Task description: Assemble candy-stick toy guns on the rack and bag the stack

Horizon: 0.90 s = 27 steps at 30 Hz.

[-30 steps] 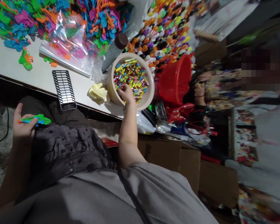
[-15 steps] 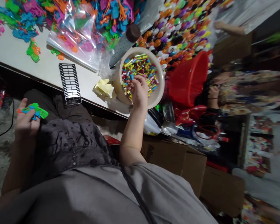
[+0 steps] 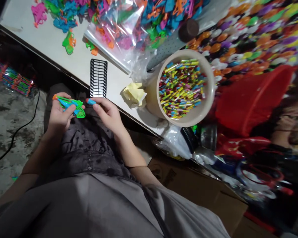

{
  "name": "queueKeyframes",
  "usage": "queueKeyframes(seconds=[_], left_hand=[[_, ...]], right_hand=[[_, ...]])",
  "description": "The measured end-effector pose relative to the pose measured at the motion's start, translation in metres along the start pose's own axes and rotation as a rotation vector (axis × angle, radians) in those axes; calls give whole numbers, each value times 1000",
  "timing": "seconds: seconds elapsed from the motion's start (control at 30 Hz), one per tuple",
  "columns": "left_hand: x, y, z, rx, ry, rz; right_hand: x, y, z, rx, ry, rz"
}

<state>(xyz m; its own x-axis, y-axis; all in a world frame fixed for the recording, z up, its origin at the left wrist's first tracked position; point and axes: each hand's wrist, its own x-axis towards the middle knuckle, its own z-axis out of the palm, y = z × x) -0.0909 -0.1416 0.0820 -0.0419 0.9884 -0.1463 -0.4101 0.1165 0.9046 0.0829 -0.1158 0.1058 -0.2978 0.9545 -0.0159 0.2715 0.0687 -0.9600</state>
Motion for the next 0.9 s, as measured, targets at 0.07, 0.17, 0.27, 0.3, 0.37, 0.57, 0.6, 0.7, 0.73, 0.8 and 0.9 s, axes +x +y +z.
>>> queueKeyframes(seconds=[0.07, 0.17, 0.27, 0.3, 0.37, 0.57, 0.6, 0.7, 0.73, 0.8, 0.9], left_hand=[[-2, 1, -1, 4, 35, -4], [-4, 3, -2, 6, 122, -29], [-4, 3, -3, 4, 154, -54], [-4, 3, -3, -1, 152, -59], [-3, 1, -2, -14, 150, -66], [-2, -6, -2, -13, 172, -93], [-1, -7, -2, -11, 174, -101], [1, -10, -3, -2, 182, -121], [3, -12, -4, 2, 181, -129], [4, -14, -4, 11, 174, -152], [4, -15, -4, 31, 187, -183]], right_hand=[[-1, -3, 10, -63, -30, -49], [0, -5, 16, -172, -26, -123], [2, -5, 17, -262, -4, -171], [2, -5, 17, -289, -4, -181], [2, -4, 16, -341, -19, -198], [1, 3, 10, -456, -140, -277], [1, 3, 9, -471, -162, -296], [3, 2, 4, -524, -215, -357], [4, 1, 3, -541, -227, -372], [5, 1, 1, -569, -252, -400], [5, 2, 2, -584, -296, -426]])
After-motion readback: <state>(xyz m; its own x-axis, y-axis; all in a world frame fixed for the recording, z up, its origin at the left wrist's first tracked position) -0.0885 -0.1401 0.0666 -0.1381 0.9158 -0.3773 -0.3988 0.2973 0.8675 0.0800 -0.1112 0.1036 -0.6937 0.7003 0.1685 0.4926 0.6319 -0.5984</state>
